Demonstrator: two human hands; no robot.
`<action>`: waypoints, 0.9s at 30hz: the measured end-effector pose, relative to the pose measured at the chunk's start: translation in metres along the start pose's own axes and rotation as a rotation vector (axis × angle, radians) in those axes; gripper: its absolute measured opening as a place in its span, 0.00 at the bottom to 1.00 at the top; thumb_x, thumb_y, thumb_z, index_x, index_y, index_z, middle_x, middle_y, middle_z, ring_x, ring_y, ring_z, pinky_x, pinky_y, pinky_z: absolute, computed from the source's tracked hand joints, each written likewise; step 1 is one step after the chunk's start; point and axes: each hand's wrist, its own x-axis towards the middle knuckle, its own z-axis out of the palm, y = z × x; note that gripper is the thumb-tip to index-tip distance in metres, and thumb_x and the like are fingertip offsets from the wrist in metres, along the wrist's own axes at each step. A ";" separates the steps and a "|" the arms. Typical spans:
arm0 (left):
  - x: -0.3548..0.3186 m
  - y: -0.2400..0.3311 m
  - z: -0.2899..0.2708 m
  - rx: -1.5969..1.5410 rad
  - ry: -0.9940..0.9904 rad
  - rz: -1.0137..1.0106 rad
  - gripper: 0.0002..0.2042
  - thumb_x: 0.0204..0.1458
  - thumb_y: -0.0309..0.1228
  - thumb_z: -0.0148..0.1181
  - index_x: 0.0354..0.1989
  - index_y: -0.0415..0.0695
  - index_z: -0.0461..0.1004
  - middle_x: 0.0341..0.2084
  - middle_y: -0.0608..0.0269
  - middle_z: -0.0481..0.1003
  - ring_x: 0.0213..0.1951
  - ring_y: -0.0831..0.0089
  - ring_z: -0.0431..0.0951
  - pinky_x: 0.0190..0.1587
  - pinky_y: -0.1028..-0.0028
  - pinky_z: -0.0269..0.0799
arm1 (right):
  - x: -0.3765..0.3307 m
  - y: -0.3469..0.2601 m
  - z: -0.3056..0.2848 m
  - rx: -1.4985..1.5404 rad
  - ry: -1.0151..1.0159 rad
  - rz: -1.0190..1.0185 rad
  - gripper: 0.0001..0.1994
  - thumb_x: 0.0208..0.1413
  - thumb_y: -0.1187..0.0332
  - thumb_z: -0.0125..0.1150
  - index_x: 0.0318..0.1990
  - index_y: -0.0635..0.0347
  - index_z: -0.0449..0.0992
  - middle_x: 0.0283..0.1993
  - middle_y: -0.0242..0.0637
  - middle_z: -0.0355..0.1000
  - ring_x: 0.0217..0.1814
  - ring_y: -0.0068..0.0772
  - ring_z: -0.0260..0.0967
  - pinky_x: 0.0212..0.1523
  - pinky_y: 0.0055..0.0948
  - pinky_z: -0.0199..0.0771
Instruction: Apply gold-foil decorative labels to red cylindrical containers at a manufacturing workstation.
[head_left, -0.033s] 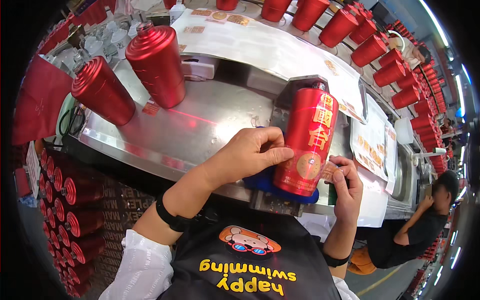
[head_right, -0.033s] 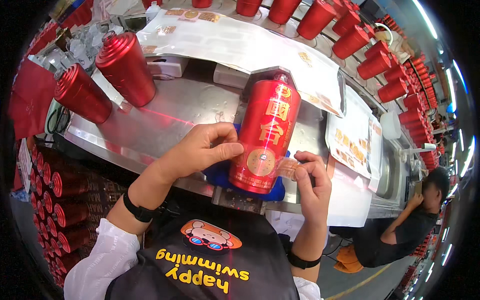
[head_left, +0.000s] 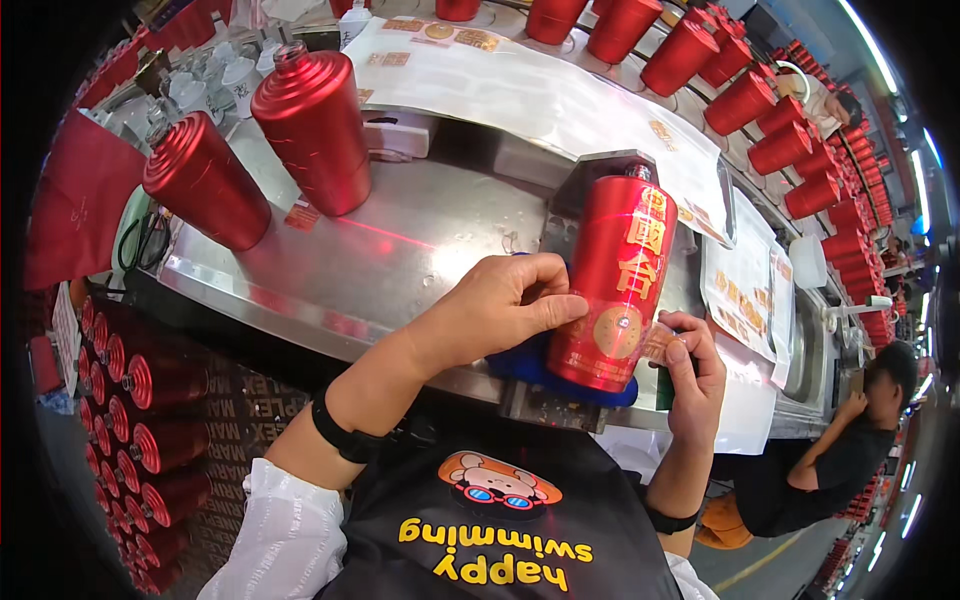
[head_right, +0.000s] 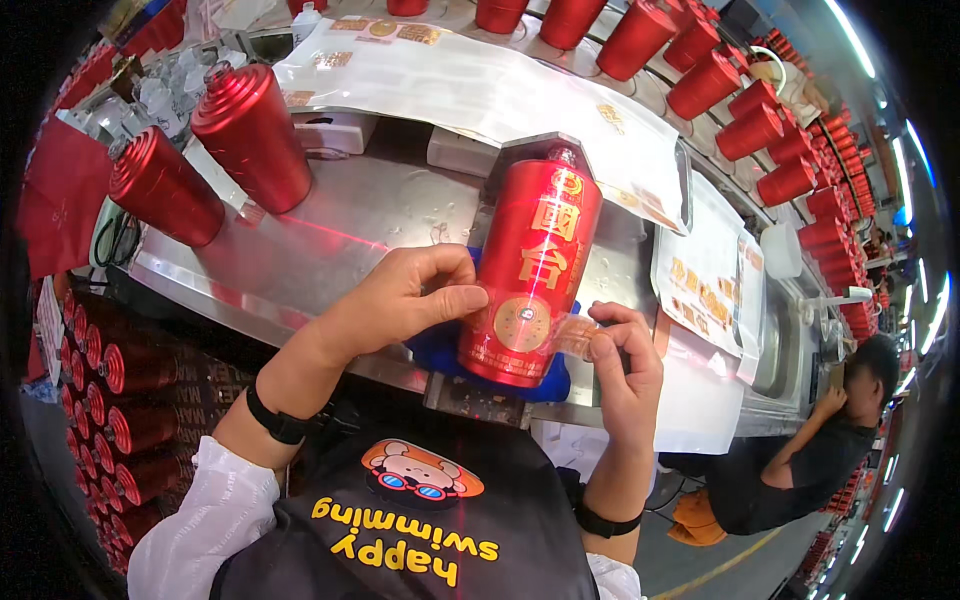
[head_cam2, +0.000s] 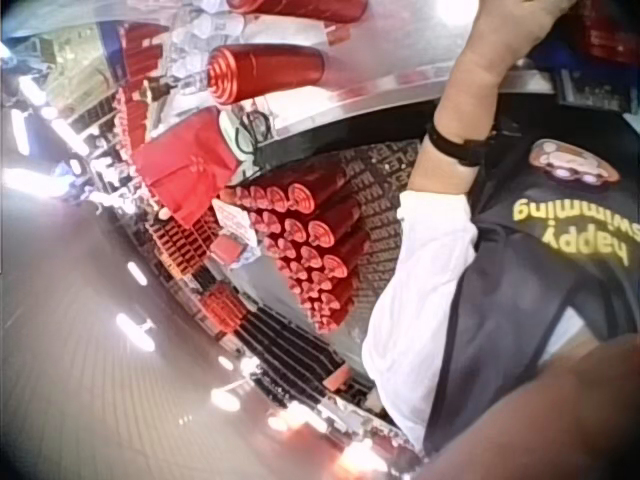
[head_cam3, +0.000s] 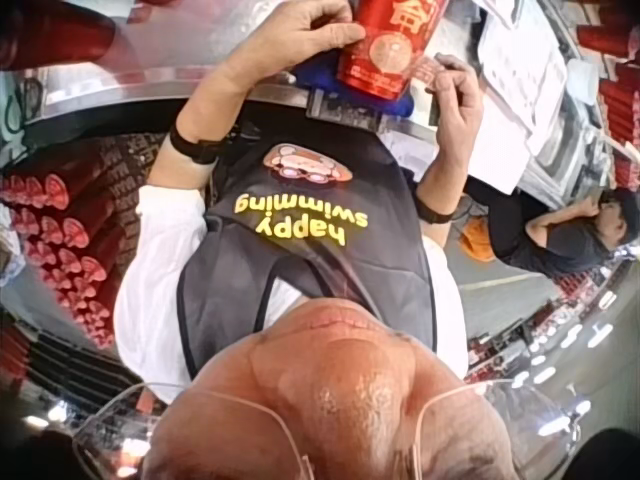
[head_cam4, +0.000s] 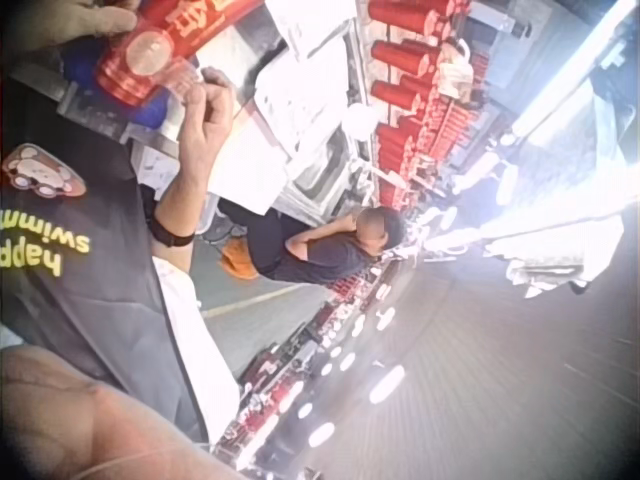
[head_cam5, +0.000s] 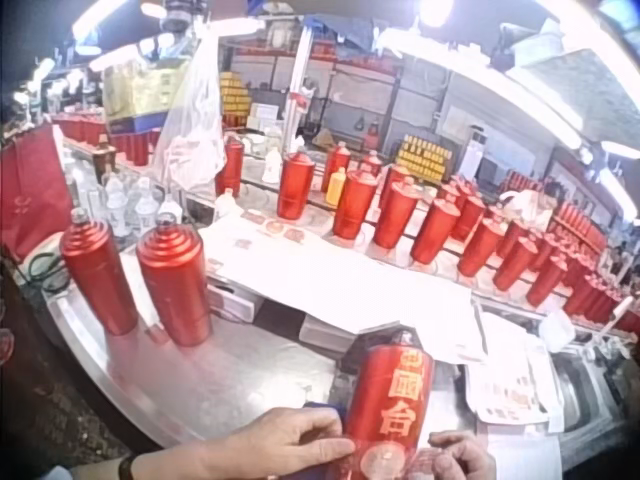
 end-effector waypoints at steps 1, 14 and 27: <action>0.000 0.002 -0.001 0.078 -0.001 -0.011 0.14 0.53 0.37 0.62 0.26 0.39 0.69 0.19 0.65 0.70 0.25 0.81 0.66 0.29 0.75 0.64 | 0.000 -0.001 0.000 0.009 -0.002 0.002 0.10 0.61 0.69 0.53 0.28 0.64 0.68 0.50 0.41 0.67 0.48 0.23 0.64 0.49 0.24 0.65; -0.017 -0.014 0.021 0.448 0.626 0.331 0.20 0.53 0.42 0.60 0.45 0.39 0.70 0.43 0.56 0.73 0.47 0.57 0.67 0.54 0.61 0.58 | 0.000 0.000 0.002 0.109 0.015 0.038 0.08 0.59 0.71 0.56 0.29 0.64 0.71 0.48 0.41 0.69 0.50 0.28 0.63 0.54 0.27 0.60; -0.052 -0.027 0.047 0.798 0.488 0.511 0.34 0.44 0.39 0.67 0.58 0.34 0.63 0.49 0.53 0.73 0.57 0.53 0.63 0.60 0.55 0.49 | 0.000 -0.002 0.000 0.080 -0.015 0.036 0.10 0.60 0.69 0.54 0.27 0.63 0.69 0.51 0.40 0.67 0.50 0.26 0.63 0.52 0.25 0.61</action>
